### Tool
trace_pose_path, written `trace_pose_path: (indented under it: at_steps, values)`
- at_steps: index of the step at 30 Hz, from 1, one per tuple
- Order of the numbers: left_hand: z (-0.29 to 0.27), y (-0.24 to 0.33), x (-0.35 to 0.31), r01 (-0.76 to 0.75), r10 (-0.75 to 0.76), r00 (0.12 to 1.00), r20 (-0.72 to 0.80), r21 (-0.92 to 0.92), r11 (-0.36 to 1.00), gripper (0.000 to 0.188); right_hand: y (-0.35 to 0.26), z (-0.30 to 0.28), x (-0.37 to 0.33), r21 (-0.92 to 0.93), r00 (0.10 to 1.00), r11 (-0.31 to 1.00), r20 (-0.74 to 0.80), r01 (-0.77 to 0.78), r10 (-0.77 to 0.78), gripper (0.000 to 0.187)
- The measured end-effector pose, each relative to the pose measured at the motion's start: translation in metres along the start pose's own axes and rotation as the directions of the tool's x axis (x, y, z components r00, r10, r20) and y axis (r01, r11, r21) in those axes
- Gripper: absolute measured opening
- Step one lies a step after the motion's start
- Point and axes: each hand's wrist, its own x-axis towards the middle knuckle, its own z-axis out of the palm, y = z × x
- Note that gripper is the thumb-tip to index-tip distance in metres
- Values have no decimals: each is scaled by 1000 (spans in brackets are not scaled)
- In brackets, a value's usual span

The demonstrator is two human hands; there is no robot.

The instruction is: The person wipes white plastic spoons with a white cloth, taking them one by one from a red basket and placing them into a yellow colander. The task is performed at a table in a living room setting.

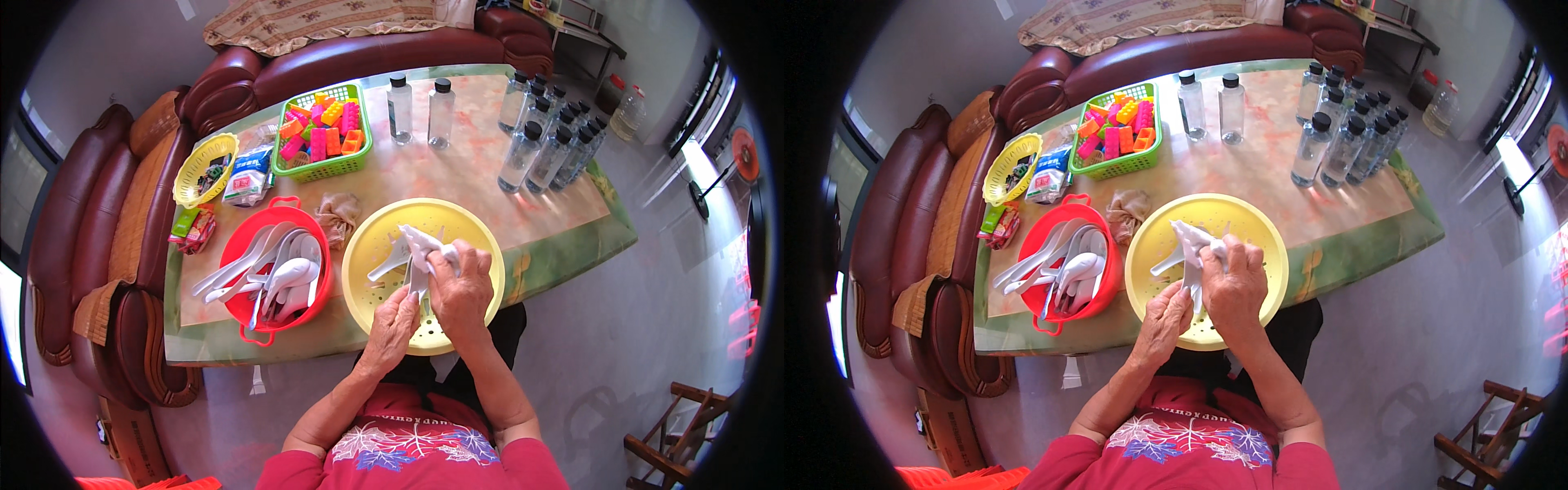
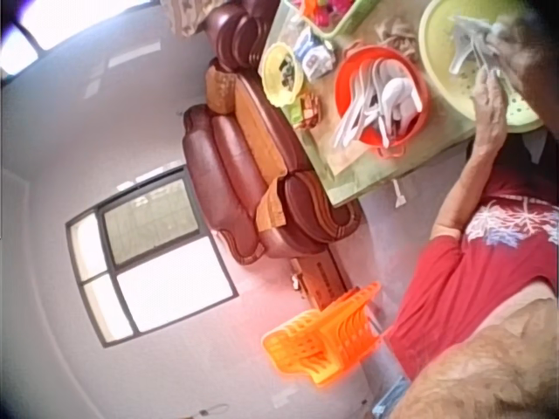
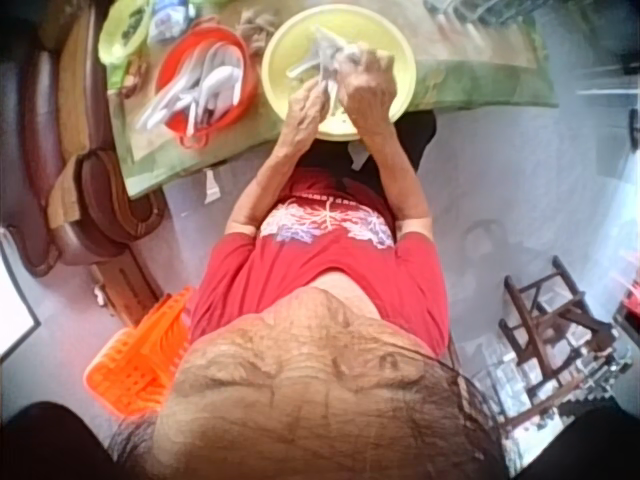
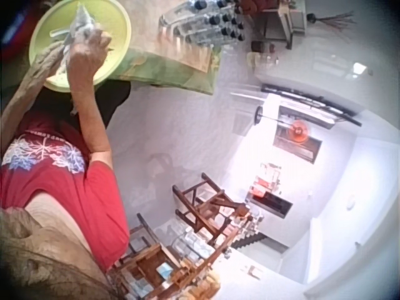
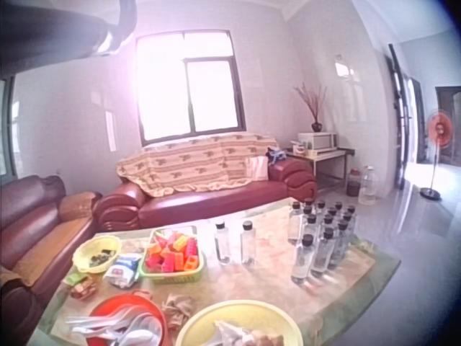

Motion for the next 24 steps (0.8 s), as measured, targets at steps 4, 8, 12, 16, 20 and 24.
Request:
trace_pose_path:
  at_steps: [4,8,12,16,20,24]
  values:
    - [-1,-3,2,-47,47,999,-24,-19,999,30,-11,-16,-12,173,976,985,213,4,-41,27]
    - [-4,7,-2,29,-29,999,-41,-10,1000,42,-6,-29,-17,449,959,891,276,-67,-67,24]
    - [2,7,-4,30,-32,999,-32,-43,999,42,-7,-21,-14,325,993,945,101,23,-59,26]
    - [5,12,-9,85,-80,987,137,-32,996,26,9,-12,4,238,998,970,-63,45,-30,29]
    - [9,16,-15,88,-89,979,183,12,996,26,27,-10,18,687,960,684,78,-246,268,19]
    - [6,19,-15,213,-145,932,332,-179,961,25,33,-29,17,808,829,-333,546,-485,118,19]
